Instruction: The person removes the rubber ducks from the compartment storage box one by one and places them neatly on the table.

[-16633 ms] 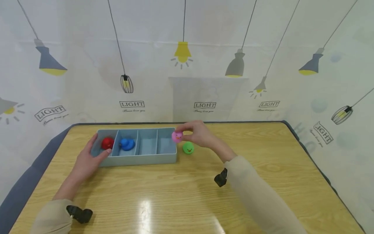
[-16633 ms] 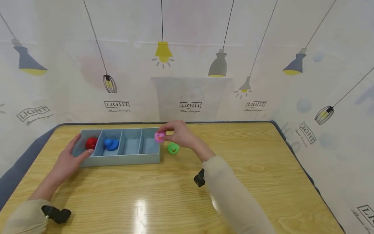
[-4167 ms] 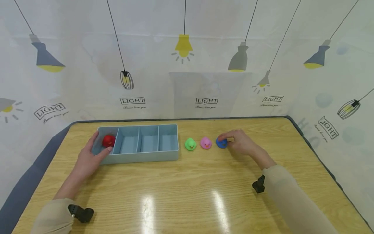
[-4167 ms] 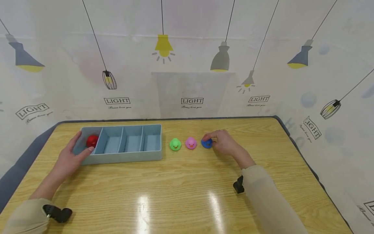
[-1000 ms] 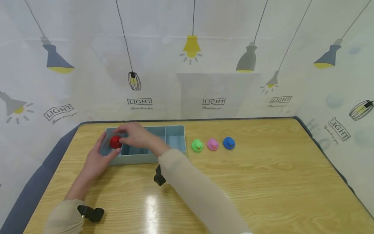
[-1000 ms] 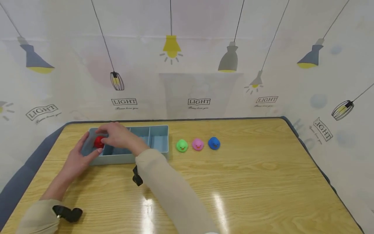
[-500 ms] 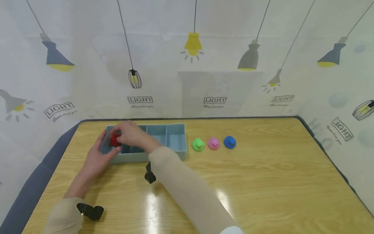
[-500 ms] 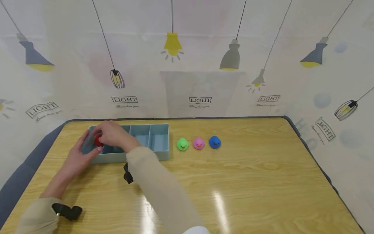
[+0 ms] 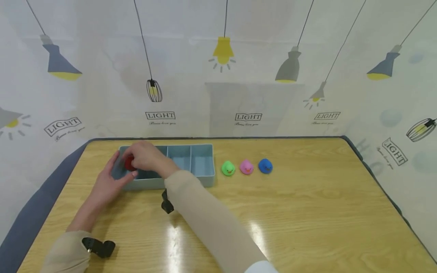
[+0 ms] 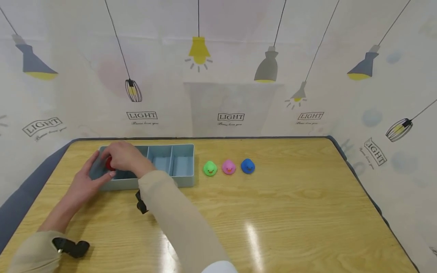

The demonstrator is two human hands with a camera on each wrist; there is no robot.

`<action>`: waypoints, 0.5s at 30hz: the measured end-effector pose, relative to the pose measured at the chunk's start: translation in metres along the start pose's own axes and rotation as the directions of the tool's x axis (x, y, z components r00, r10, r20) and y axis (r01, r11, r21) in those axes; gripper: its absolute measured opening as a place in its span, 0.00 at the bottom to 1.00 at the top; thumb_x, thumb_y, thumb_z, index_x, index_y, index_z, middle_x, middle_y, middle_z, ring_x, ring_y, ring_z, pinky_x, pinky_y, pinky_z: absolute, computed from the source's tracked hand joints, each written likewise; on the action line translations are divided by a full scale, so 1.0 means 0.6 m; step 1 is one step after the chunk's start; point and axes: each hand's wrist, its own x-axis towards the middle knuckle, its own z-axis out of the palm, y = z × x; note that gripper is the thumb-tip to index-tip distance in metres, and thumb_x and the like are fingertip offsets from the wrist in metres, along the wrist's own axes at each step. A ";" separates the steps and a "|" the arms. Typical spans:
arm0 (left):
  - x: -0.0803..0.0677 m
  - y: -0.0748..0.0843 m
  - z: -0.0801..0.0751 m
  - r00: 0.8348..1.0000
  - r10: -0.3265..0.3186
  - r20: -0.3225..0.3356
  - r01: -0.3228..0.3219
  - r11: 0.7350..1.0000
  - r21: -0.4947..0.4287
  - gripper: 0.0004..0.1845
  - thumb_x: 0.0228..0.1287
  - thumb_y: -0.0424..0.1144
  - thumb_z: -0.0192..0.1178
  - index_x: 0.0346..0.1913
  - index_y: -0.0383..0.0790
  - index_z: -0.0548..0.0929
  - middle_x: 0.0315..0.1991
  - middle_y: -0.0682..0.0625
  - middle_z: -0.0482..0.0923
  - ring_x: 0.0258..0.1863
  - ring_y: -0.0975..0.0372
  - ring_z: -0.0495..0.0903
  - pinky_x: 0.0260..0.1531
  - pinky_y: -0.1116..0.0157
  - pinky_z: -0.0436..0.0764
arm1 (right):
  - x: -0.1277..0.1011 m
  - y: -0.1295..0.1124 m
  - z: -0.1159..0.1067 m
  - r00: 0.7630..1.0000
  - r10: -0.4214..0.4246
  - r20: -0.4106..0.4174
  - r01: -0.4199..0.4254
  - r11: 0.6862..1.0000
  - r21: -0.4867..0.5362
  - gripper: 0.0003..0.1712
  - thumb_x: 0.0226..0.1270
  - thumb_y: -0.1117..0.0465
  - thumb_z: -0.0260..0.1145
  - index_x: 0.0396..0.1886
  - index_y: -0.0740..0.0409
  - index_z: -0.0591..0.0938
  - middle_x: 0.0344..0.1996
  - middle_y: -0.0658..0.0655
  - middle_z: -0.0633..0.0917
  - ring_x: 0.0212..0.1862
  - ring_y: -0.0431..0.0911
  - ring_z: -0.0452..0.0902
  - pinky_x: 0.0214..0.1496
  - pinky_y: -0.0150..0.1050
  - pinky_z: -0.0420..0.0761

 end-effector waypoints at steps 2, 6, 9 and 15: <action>0.000 -0.001 -0.001 1.000 0.001 -0.004 -0.001 1.000 -0.007 0.57 0.69 0.57 0.66 0.84 0.48 0.35 0.81 0.30 0.37 0.78 0.34 0.40 0.71 0.30 0.48 | 0.002 -0.002 0.000 1.000 0.004 0.001 -0.004 1.000 -0.016 0.24 0.66 0.68 0.68 0.59 0.43 0.87 0.52 0.42 0.83 0.47 0.34 0.72 0.47 0.23 0.73; -0.001 -0.002 -0.001 1.000 0.007 -0.007 -0.007 1.000 -0.015 0.57 0.69 0.56 0.66 0.84 0.48 0.35 0.81 0.31 0.37 0.78 0.34 0.40 0.71 0.30 0.47 | 0.005 -0.004 0.000 1.000 -0.003 0.013 0.003 0.999 -0.038 0.25 0.67 0.68 0.68 0.60 0.43 0.86 0.53 0.42 0.83 0.49 0.34 0.72 0.48 0.24 0.73; -0.001 -0.001 -0.001 1.000 0.013 -0.011 -0.013 1.000 -0.010 0.57 0.69 0.56 0.66 0.84 0.47 0.36 0.81 0.31 0.38 0.78 0.34 0.40 0.71 0.30 0.47 | 0.005 -0.005 0.001 1.000 -0.011 0.022 0.012 0.998 -0.057 0.25 0.67 0.68 0.68 0.62 0.44 0.85 0.54 0.43 0.83 0.49 0.34 0.72 0.48 0.24 0.73; -0.002 -0.003 0.001 1.000 0.028 -0.008 -0.028 1.000 -0.007 0.57 0.70 0.54 0.66 0.84 0.46 0.36 0.81 0.31 0.37 0.79 0.35 0.39 0.72 0.31 0.47 | 0.005 -0.011 0.004 0.998 0.030 0.059 -0.028 0.999 -0.037 0.28 0.66 0.69 0.69 0.64 0.45 0.84 0.56 0.44 0.83 0.48 0.35 0.73 0.48 0.24 0.74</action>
